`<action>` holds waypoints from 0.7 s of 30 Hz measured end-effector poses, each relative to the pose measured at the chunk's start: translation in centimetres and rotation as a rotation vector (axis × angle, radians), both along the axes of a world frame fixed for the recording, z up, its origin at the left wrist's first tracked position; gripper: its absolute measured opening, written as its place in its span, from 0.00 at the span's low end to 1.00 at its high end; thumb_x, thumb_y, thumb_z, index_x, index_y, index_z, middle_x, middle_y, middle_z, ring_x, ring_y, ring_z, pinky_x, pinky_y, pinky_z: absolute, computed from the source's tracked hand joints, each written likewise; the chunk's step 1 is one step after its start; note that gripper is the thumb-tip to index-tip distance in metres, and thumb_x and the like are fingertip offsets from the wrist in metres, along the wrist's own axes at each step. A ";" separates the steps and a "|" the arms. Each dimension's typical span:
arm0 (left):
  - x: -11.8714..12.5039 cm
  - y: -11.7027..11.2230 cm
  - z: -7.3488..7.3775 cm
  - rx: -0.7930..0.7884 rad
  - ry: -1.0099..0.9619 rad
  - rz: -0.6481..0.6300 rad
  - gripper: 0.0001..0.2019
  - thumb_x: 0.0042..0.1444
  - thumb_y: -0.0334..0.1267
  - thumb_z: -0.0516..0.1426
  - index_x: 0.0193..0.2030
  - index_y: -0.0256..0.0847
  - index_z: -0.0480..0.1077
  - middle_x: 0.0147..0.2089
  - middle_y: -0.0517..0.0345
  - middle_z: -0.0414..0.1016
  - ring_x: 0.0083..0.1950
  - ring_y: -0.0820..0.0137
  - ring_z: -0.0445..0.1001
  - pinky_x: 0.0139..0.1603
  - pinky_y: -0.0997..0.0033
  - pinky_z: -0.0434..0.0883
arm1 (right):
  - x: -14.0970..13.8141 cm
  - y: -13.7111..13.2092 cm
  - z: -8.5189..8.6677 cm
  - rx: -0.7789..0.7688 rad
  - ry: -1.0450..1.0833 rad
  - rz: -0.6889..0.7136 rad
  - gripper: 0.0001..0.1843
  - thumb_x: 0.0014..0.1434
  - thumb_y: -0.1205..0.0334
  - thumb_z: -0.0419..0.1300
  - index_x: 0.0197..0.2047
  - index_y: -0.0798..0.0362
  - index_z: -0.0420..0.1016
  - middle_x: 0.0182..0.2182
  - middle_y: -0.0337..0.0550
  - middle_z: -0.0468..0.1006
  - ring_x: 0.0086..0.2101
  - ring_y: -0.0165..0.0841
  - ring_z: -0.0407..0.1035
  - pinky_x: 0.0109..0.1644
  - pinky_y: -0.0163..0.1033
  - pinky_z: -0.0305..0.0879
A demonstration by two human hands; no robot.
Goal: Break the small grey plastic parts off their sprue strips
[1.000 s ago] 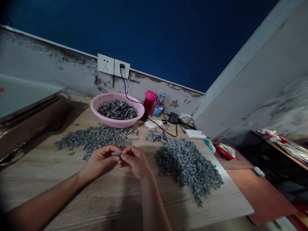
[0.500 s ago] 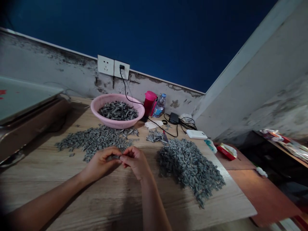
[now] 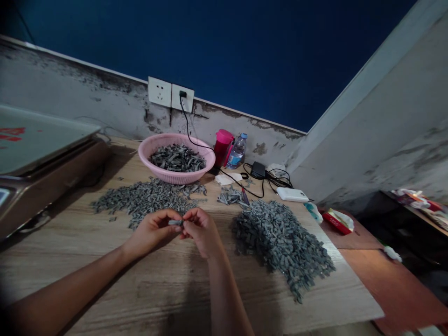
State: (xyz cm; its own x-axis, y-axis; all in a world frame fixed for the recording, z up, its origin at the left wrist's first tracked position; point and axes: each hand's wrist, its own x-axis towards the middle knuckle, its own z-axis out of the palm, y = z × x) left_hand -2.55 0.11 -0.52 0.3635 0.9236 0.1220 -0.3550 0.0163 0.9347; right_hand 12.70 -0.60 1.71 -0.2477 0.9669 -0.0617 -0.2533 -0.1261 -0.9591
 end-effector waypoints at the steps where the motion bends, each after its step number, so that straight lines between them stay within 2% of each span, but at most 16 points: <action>1: 0.0 0.0 0.1 0.007 0.013 0.010 0.12 0.44 0.34 0.64 0.36 0.34 0.70 0.32 0.56 0.74 0.32 0.73 0.73 0.36 0.75 0.70 | 0.0 0.0 0.0 0.000 -0.011 -0.004 0.10 0.46 0.63 0.63 0.32 0.54 0.67 0.19 0.32 0.68 0.19 0.24 0.62 0.26 0.34 0.68; 7: 0.1 -0.1 0.0 0.011 -0.003 0.006 0.11 0.45 0.34 0.64 0.36 0.35 0.70 0.32 0.56 0.75 0.32 0.73 0.74 0.35 0.75 0.71 | 0.0 0.0 0.1 0.014 -0.005 -0.015 0.10 0.47 0.64 0.62 0.33 0.53 0.66 0.21 0.32 0.67 0.19 0.23 0.61 0.26 0.35 0.69; 10: 0.0 0.0 -0.1 0.035 0.032 0.008 0.11 0.46 0.34 0.63 0.37 0.35 0.70 0.31 0.57 0.74 0.30 0.74 0.73 0.33 0.76 0.70 | 0.2 0.0 0.2 0.035 0.001 0.023 0.10 0.47 0.64 0.63 0.34 0.54 0.67 0.22 0.33 0.68 0.20 0.23 0.62 0.27 0.34 0.69; 13: -0.3 0.1 0.0 0.081 0.082 -0.020 0.11 0.47 0.36 0.63 0.37 0.35 0.69 0.31 0.56 0.74 0.31 0.72 0.73 0.35 0.73 0.70 | 0.5 0.0 0.4 0.029 -0.011 0.076 0.11 0.47 0.65 0.63 0.35 0.54 0.67 0.23 0.34 0.69 0.20 0.23 0.63 0.28 0.34 0.69; 21: -0.4 0.1 0.8 0.399 0.381 0.069 0.06 0.50 0.35 0.60 0.34 0.35 0.72 0.33 0.54 0.73 0.35 0.71 0.70 0.38 0.73 0.67 | 1.2 -0.2 0.9 -0.054 -0.061 0.134 0.10 0.44 0.67 0.62 0.32 0.55 0.67 0.22 0.33 0.70 0.20 0.23 0.63 0.27 0.33 0.68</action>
